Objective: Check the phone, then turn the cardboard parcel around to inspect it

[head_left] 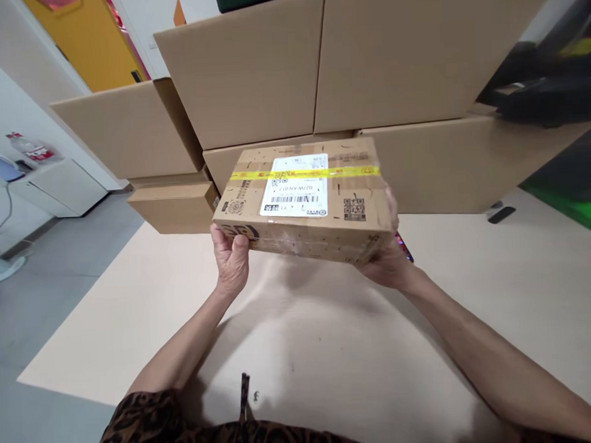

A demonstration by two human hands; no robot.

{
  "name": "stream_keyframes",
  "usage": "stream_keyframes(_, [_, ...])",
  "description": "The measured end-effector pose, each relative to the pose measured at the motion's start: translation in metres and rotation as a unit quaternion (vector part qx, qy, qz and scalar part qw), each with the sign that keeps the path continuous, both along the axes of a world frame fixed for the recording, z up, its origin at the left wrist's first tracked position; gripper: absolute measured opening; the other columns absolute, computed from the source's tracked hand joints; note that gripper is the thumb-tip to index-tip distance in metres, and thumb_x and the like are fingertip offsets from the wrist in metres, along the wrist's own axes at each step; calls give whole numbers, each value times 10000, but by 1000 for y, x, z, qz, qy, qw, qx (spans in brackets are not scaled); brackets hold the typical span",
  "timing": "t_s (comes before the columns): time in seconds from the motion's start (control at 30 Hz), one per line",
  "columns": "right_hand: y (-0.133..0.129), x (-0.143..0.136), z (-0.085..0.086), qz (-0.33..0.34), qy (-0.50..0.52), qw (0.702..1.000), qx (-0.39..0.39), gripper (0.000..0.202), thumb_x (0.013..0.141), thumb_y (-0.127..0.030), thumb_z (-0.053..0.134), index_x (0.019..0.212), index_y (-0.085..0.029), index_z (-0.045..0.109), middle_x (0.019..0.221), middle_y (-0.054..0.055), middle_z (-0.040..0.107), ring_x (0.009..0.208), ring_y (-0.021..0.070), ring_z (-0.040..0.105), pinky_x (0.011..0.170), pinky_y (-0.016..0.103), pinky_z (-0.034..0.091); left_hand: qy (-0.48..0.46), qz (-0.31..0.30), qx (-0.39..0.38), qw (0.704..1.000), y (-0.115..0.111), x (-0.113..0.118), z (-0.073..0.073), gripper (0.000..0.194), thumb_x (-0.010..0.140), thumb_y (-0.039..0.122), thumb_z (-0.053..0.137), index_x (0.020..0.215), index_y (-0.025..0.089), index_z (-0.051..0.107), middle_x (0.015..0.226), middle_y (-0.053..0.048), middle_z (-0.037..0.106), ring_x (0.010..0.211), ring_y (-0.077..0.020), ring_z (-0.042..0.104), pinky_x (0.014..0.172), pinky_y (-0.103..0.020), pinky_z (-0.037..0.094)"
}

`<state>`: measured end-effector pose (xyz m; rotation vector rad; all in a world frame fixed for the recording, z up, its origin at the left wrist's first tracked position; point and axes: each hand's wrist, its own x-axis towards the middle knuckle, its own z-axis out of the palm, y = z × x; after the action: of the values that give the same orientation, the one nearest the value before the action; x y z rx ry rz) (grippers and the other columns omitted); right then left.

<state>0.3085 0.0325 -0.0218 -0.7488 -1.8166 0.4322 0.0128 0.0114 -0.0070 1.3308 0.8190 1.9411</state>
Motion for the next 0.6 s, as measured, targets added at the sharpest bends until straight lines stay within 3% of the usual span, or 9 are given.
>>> stream_keyframes(0.1, [-16, 1, 27, 98, 114, 987, -51, 937, 808, -455, 937, 1602, -607, 463, 1860, -117, 287, 1761, 379, 171, 1298, 689, 440, 15, 28, 14, 999, 0, -4, 3, 776, 856, 754, 819, 1500, 431, 530, 1553, -50, 640, 1415, -238, 645, 1185, -357, 537])
stream_keyframes(0.17, [-26, 0, 44, 158, 223, 954, -124, 630, 866, -450, 861, 1455, -545, 661, 1771, -116, 474, 1729, 344, 302, 1274, 660, 492, 25, 44, 41, 998, 0, -7, 5, 744, 901, 740, 779, 1525, 458, 488, 1559, -45, 624, 1414, -235, 645, 1156, -357, 553])
stream_keyframes(0.23, [-32, -4, 55, 186, 320, 911, -182, 486, 899, -553, 777, 1378, -482, 733, 1660, -80, 620, 1683, 330, 410, 1273, 652, 508, 59, 70, 108, 990, -1, -9, 6, 660, 942, 682, 768, 1504, 466, 498, 1520, -39, 640, 1398, -232, 654, 1141, -369, 552])
stream_keyframes(0.33, [-34, -12, 59, 174, 376, 873, -257, 567, 858, -602, 796, 1378, -388, 728, 1505, 10, 751, 1562, 358, 580, 1230, 641, 562, 162, 92, 227, 956, -3, -8, 7, 622, 896, 618, 850, 1423, 434, 577, 1537, -57, 632, 1474, -297, 605, 1249, -498, 462])
stream_keyframes(0.4, [-34, -18, 56, 155, 369, 864, -305, 657, 788, -512, 887, 1394, -340, 697, 1407, 57, 802, 1423, 388, 702, 1174, 647, 606, 196, 75, 241, 948, -6, -6, 9, 628, 888, 687, 823, 1406, 410, 602, 1609, -87, 584, 1564, -352, 522, 1288, -587, 410])
stream_keyframes(0.5, [-34, -24, 52, 143, 369, 868, -299, 839, 734, -449, 942, 1492, -348, 598, 1376, 72, 810, 1299, 389, 773, 1136, 644, 628, 163, -28, 136, 977, -11, -6, 16, 677, 937, 819, 661, 1467, 405, 577, 1696, -96, 506, 1618, -346, 459, 1296, -601, 418])
stream_keyframes(0.6, [-34, -24, 46, 125, 341, 904, -225, 919, 778, -449, 938, 1577, -398, 486, 1461, 70, 757, 1325, 362, 756, 1171, 633, 602, 120, -148, 6, 982, -15, -10, 28, 850, 859, 855, 725, 1525, 357, 550, 1683, -121, 538, 1583, -360, 507, 1296, -591, 442])
